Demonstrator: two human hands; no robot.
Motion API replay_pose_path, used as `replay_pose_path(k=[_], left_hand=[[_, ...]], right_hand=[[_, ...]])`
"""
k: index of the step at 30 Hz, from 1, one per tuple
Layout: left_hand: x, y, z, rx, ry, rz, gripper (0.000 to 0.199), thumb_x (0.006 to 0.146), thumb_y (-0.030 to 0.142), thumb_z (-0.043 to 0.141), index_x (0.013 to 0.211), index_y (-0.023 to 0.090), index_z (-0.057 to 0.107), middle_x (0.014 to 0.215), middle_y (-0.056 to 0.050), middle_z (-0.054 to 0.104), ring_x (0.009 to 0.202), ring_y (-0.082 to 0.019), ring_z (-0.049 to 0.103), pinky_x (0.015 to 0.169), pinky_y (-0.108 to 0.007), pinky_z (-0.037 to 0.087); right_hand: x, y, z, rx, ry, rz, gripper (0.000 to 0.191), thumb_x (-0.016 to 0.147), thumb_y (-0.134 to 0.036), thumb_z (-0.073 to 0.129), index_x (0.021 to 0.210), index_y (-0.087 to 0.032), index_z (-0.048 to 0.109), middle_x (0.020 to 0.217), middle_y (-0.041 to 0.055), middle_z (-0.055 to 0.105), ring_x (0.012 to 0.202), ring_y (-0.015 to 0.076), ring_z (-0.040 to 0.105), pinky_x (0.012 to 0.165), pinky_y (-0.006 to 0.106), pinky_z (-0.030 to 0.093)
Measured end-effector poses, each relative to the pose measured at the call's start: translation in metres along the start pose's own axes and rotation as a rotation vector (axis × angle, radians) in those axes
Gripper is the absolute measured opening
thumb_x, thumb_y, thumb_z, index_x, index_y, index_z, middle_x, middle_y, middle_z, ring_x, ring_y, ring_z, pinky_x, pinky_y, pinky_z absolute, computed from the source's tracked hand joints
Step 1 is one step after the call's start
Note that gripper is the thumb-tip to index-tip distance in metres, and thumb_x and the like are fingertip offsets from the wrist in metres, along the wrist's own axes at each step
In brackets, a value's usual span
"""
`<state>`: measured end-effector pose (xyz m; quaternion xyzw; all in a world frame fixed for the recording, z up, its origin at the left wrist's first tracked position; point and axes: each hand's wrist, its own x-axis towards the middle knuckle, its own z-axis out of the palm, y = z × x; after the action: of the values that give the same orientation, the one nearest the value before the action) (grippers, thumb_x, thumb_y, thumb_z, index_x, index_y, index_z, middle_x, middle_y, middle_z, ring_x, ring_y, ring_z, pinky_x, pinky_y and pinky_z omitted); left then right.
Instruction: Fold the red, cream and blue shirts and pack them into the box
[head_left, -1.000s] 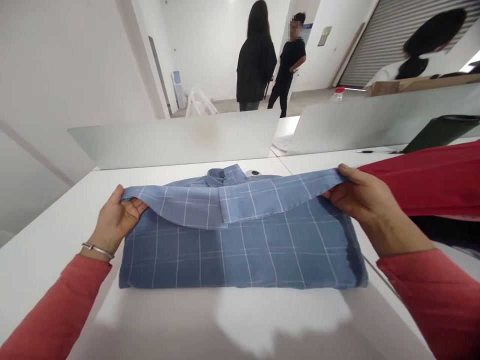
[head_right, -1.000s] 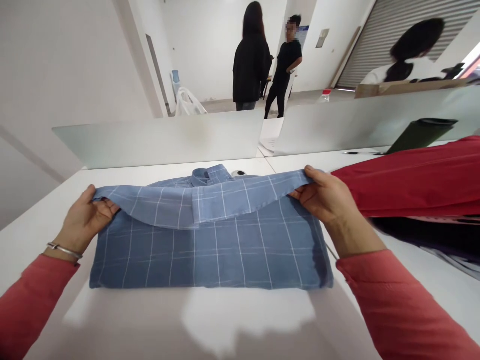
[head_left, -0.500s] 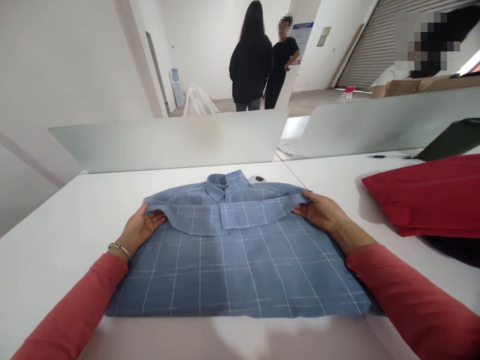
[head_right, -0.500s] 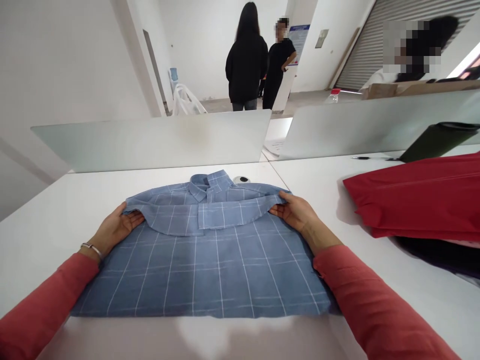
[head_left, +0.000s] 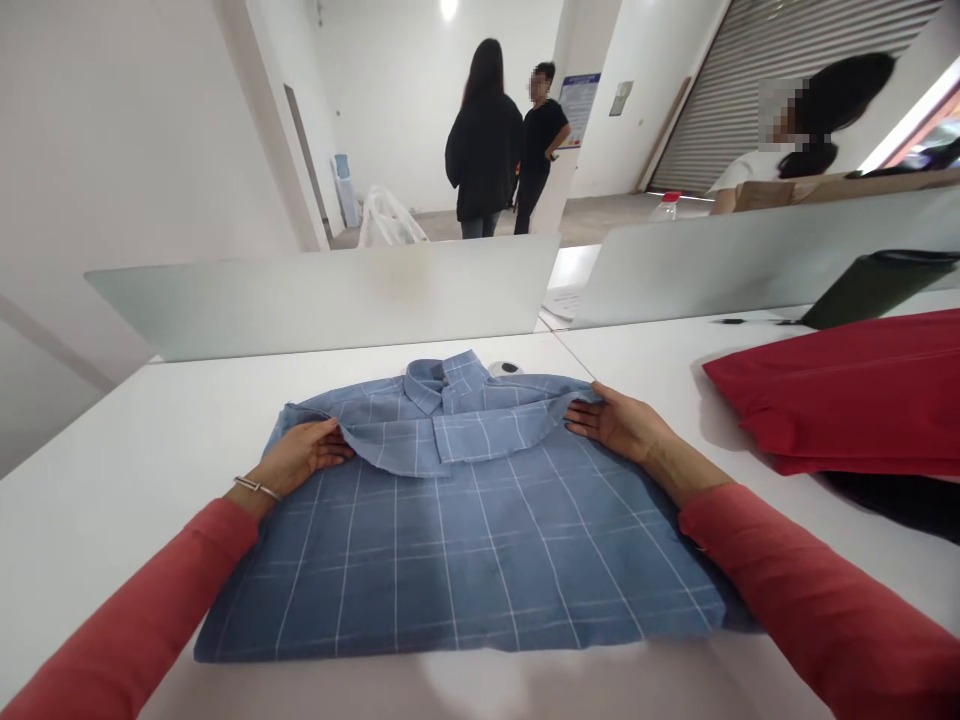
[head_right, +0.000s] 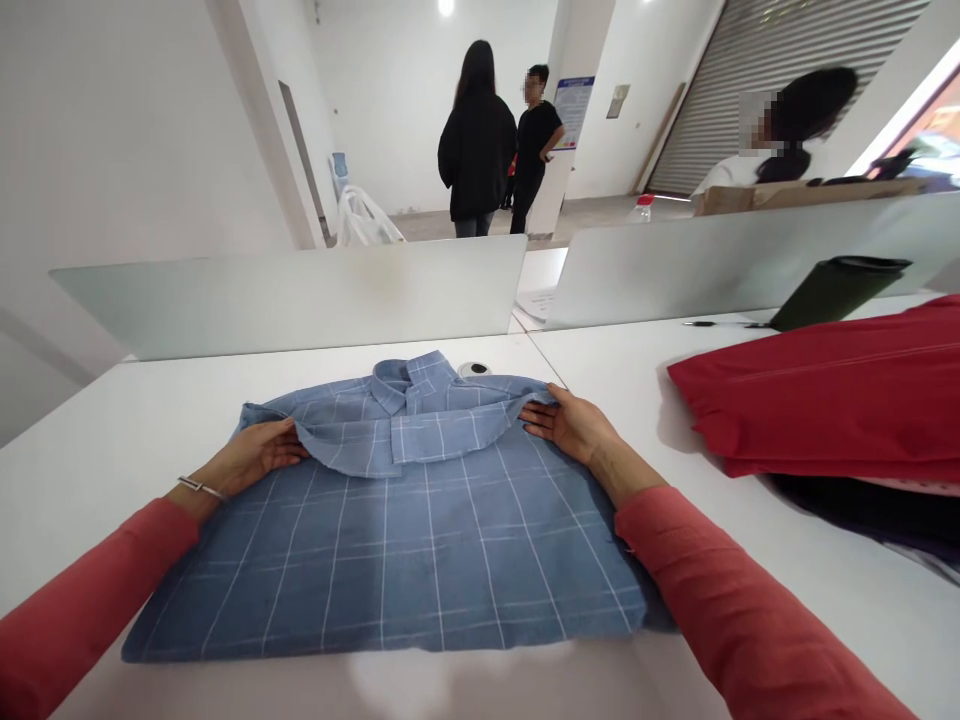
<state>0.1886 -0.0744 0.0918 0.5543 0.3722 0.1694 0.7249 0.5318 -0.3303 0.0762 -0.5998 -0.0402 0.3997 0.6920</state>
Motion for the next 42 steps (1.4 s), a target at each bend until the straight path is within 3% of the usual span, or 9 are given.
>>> replay_pose_path(k=[5, 8, 13, 17, 20, 27, 33, 37, 42], left_hand=[[0.008, 0.000, 0.009, -0.221, 0.045, 0.116, 0.017, 0.075, 0.014, 0.052, 0.090, 0.015, 0.059, 0.103, -0.008, 0.060, 0.089, -0.018, 0.059, 0.073, -0.029, 0.049], [0.010, 0.003, 0.012, -0.170, 0.128, 0.184, 0.025, 0.072, 0.012, 0.054, 0.096, 0.020, 0.057, 0.110, -0.004, 0.056, 0.094, -0.017, 0.056, 0.072, -0.026, 0.047], [0.013, 0.015, 0.027, 0.417, 0.113, 0.355, 0.039, 0.071, 0.022, 0.058, 0.109, 0.015, 0.052, 0.113, -0.010, 0.054, 0.106, -0.024, 0.050, 0.085, -0.033, 0.042], [0.025, 0.017, 0.059, 0.919, -0.058, 0.694, 0.054, 0.062, 0.019, 0.060, 0.115, 0.014, 0.048, 0.133, -0.013, 0.036, 0.123, -0.028, 0.034, 0.103, -0.041, 0.029], [0.041, 0.012, 0.089, 1.160, -0.112, 0.794, 0.061, 0.057, 0.016, 0.062, 0.116, 0.014, 0.047, 0.131, -0.014, 0.037, 0.124, -0.029, 0.031, 0.106, -0.044, 0.024], [0.072, 0.008, 0.133, 1.606, 0.151, 0.871, 0.046, 0.064, 0.011, 0.055, 0.109, 0.013, 0.050, 0.124, -0.015, 0.044, 0.125, -0.035, 0.025, 0.099, -0.055, 0.023], [0.084, -0.008, 0.146, 1.504, 0.086, 0.793, 0.046, 0.067, 0.015, 0.052, 0.113, 0.010, 0.049, 0.116, -0.015, 0.053, 0.124, -0.032, 0.030, 0.104, -0.053, 0.015], [0.092, -0.015, 0.149, 1.244, 0.055, 0.721, 0.054, 0.068, 0.030, 0.059, 0.116, 0.009, 0.045, 0.116, -0.016, 0.054, 0.117, -0.029, 0.041, 0.104, -0.047, 0.018], [0.099, -0.015, 0.151, 1.050, 0.117, 0.668, 0.058, 0.072, 0.028, 0.061, 0.120, 0.007, 0.037, 0.098, -0.011, 0.061, 0.100, -0.023, 0.052, 0.096, -0.037, 0.032]], right_hand=[[0.000, 0.007, -0.001, -0.005, -0.002, -0.076, 0.019, 0.088, -0.032, 0.038, 0.092, -0.017, 0.048, 0.113, 0.0119, 0.053, 0.085, 0.0194, 0.061, 0.066, 0.031, 0.052], [-0.005, 0.004, 0.005, -0.176, 0.068, -0.138, 0.017, 0.084, -0.031, 0.045, 0.094, -0.018, 0.049, 0.118, 0.0121, 0.051, 0.084, 0.0195, 0.061, 0.064, 0.031, 0.051], [-0.018, -0.011, 0.031, -0.443, 0.112, -0.313, 0.029, 0.071, -0.024, 0.062, 0.098, -0.020, 0.052, 0.113, 0.0073, 0.055, 0.095, 0.0199, 0.055, 0.064, 0.025, 0.048], [-0.018, -0.020, 0.068, -0.800, 0.001, -0.483, 0.037, 0.074, -0.023, 0.057, 0.110, -0.019, 0.049, 0.115, 0.0063, 0.054, 0.097, 0.0183, 0.054, 0.072, 0.025, 0.046], [-0.004, -0.021, 0.099, -1.004, -0.070, -0.496, 0.040, 0.077, -0.024, 0.053, 0.115, -0.016, 0.046, 0.110, 0.0070, 0.056, 0.092, 0.0161, 0.055, 0.074, 0.025, 0.045], [0.044, -0.023, 0.151, -1.178, 0.023, -0.479, 0.040, 0.082, -0.029, 0.045, 0.118, -0.011, 0.045, 0.093, 0.0108, 0.061, 0.080, 0.0173, 0.058, 0.071, 0.026, 0.043], [0.064, -0.030, 0.163, -1.342, -0.063, -0.450, 0.047, 0.084, -0.046, 0.041, 0.122, -0.018, 0.045, 0.075, 0.0063, 0.062, 0.059, 0.0163, 0.057, 0.065, 0.028, 0.043], [0.075, -0.031, 0.163, -1.407, -0.155, -0.385, 0.047, 0.084, -0.054, 0.036, 0.096, -0.015, 0.059, 0.062, 0.0066, 0.060, 0.051, 0.0164, 0.055, 0.056, 0.027, 0.043], [0.078, -0.031, 0.156, -1.409, -0.052, -0.395, 0.042, 0.085, -0.046, 0.036, 0.075, -0.013, 0.060, 0.060, 0.0078, 0.058, 0.058, 0.0159, 0.056, 0.059, 0.025, 0.042]])
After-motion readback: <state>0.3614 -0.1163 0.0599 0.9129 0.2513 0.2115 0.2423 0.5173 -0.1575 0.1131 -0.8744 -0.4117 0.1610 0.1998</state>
